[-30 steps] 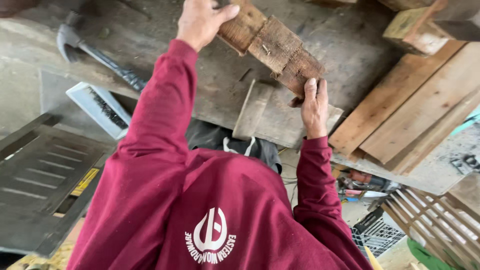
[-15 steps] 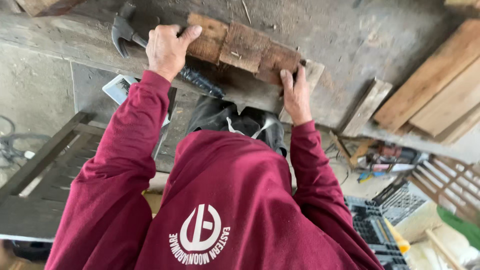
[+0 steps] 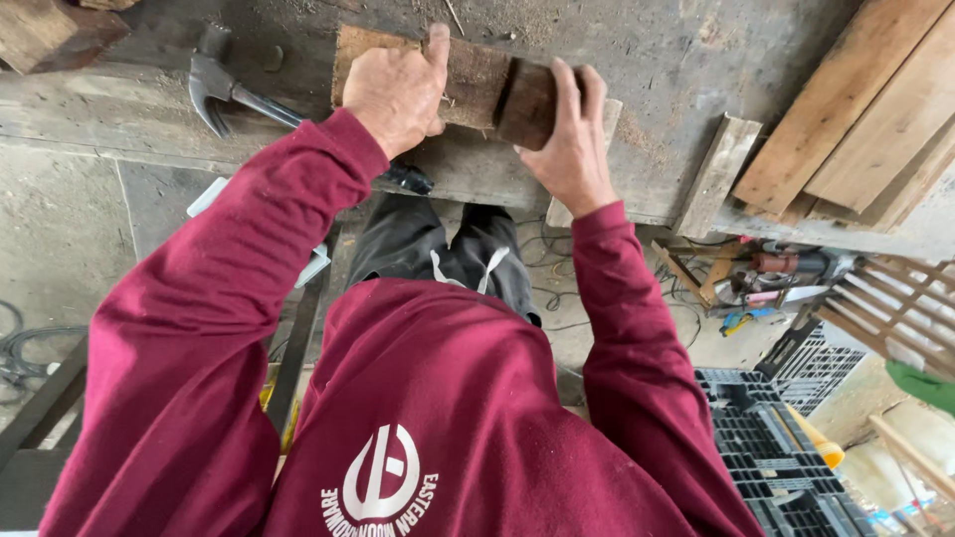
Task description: The person places wood blocks onto a plank, removes old nails using the claw of a hammer, and then hammers new nails into the wood to secure the blocks.
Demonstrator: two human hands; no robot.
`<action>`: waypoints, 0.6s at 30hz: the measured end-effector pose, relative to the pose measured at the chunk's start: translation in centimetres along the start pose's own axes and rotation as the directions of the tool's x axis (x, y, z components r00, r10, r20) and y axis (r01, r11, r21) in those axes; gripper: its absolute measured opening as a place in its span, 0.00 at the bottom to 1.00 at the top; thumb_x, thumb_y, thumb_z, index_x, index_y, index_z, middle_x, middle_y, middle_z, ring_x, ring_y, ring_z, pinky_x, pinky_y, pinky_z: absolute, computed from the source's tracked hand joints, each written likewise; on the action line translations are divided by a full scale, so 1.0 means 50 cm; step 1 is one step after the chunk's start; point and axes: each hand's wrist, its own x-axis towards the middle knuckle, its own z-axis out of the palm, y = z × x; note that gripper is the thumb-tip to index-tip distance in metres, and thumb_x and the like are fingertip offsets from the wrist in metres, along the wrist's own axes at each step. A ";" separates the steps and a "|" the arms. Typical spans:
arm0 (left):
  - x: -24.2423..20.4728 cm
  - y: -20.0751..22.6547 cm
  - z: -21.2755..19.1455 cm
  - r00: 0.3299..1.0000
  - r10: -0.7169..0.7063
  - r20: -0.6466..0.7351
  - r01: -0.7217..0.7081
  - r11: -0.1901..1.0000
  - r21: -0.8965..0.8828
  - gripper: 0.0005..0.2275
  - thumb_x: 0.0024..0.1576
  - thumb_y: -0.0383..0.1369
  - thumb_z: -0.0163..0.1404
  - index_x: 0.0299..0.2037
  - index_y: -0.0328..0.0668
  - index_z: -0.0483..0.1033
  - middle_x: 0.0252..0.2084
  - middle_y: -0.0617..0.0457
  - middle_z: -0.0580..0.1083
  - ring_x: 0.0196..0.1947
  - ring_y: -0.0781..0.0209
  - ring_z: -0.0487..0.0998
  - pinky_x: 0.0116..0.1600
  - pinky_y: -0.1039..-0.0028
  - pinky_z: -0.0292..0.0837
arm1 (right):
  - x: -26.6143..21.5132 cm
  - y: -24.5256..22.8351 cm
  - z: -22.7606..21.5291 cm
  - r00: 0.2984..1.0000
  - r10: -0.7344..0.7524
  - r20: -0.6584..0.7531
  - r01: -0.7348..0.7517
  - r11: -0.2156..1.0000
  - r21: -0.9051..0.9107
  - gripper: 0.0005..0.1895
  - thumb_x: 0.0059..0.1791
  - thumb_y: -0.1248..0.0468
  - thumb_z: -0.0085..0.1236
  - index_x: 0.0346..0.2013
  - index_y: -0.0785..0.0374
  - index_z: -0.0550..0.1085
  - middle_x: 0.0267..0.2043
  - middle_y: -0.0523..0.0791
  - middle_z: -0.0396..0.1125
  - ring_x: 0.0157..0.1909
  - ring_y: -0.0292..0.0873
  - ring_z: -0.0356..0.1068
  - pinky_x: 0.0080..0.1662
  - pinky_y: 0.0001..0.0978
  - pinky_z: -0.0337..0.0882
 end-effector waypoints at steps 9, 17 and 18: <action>-0.025 0.083 -0.024 0.990 -0.075 0.119 0.090 0.988 -0.126 0.53 0.48 0.59 0.60 0.74 0.27 0.46 0.15 0.57 0.64 0.13 0.66 0.64 0.18 0.76 0.62 | -0.051 0.152 -0.221 0.962 0.127 -0.241 -0.145 0.988 -0.056 0.65 0.39 0.73 0.84 0.76 0.52 0.45 0.74 0.54 0.38 0.78 0.60 0.51 0.74 0.50 0.63; 0.100 0.281 0.010 0.928 -0.093 -0.362 -0.065 0.913 -0.402 0.10 0.69 0.35 0.49 0.37 0.38 0.76 0.24 0.54 0.72 0.17 0.64 0.72 0.19 0.69 0.67 | -0.090 0.264 -0.160 0.929 0.295 -0.224 -0.287 0.956 0.065 0.64 0.38 0.73 0.81 0.76 0.55 0.46 0.75 0.56 0.36 0.76 0.62 0.50 0.73 0.47 0.61; 0.156 0.314 0.025 0.947 -0.154 -0.282 0.019 0.903 -0.429 0.08 0.66 0.32 0.48 0.38 0.36 0.76 0.26 0.50 0.74 0.20 0.62 0.75 0.22 0.69 0.71 | -0.088 0.271 -0.158 0.929 0.294 -0.226 -0.285 0.956 0.074 0.64 0.38 0.73 0.81 0.76 0.55 0.46 0.75 0.57 0.36 0.75 0.62 0.50 0.73 0.47 0.61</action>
